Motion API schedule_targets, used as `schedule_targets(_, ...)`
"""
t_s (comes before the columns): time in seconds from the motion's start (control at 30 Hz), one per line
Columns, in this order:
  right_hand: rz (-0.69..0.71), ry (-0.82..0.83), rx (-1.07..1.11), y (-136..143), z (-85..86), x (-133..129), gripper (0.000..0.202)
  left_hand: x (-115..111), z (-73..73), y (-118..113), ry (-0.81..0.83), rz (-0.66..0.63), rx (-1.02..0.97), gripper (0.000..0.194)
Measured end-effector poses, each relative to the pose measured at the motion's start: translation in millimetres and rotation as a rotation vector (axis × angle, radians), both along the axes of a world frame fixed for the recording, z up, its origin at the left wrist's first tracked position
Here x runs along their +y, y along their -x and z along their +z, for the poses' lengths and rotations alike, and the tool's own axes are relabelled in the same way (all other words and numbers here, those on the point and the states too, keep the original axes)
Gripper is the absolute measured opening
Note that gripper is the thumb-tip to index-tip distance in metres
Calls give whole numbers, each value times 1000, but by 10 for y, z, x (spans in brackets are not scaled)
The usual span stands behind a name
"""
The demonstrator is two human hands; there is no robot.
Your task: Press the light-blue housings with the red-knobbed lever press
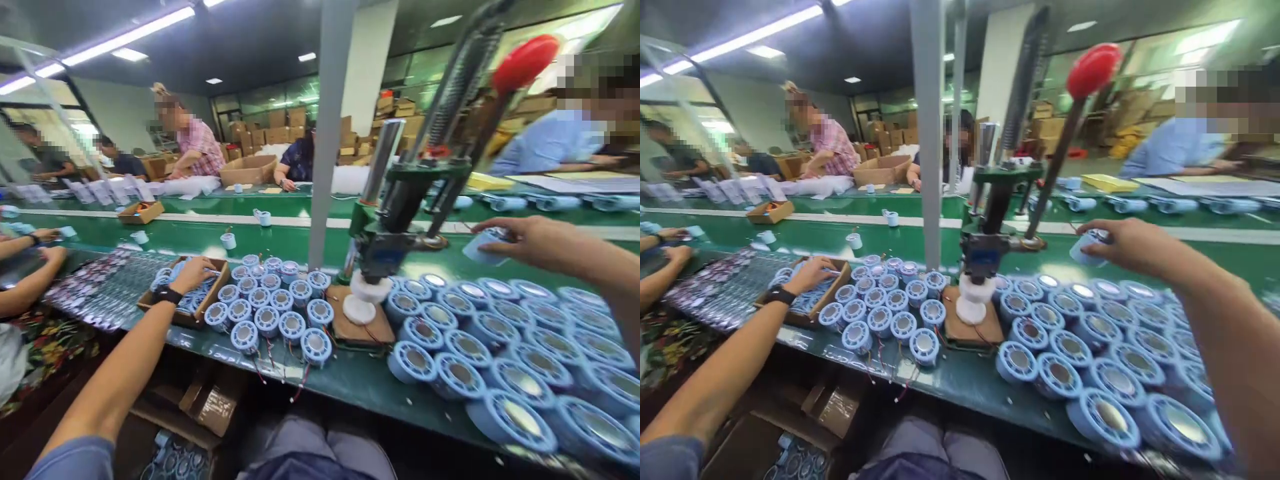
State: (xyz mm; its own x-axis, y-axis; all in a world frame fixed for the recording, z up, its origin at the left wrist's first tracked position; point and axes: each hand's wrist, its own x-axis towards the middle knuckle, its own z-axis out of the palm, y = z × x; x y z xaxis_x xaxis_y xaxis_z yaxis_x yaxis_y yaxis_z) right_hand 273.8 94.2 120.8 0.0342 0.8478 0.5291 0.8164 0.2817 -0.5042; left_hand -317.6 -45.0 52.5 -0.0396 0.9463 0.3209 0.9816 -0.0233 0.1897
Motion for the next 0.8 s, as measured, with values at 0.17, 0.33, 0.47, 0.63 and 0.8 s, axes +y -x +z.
schedule_targets(0.17, 525, 146, -251, -410, -203, -1009, 52, -125, 59, -233, -276, 130, -76, 40)
schedule_targets(0.33, 872, 278, -167, 511, -1044, -1876, 49, -586, -147, -1760, -549, -130, -205, 22)
schedule_targets(0.47, 856, 366, 43, 869, -1499, -1881, 45, -807, -482, -2908, -468, -407, -201, 27)
schedule_targets(0.63, 544, 119, 402, 988, -1941, -2011, 51, -706, -804, -3405, -303, -419, -247, 31)
schedule_targets(0.8, 277, -65, 483, 1240, -2135, -2069, 50, -704, -906, -3481, -111, -522, -289, 33)
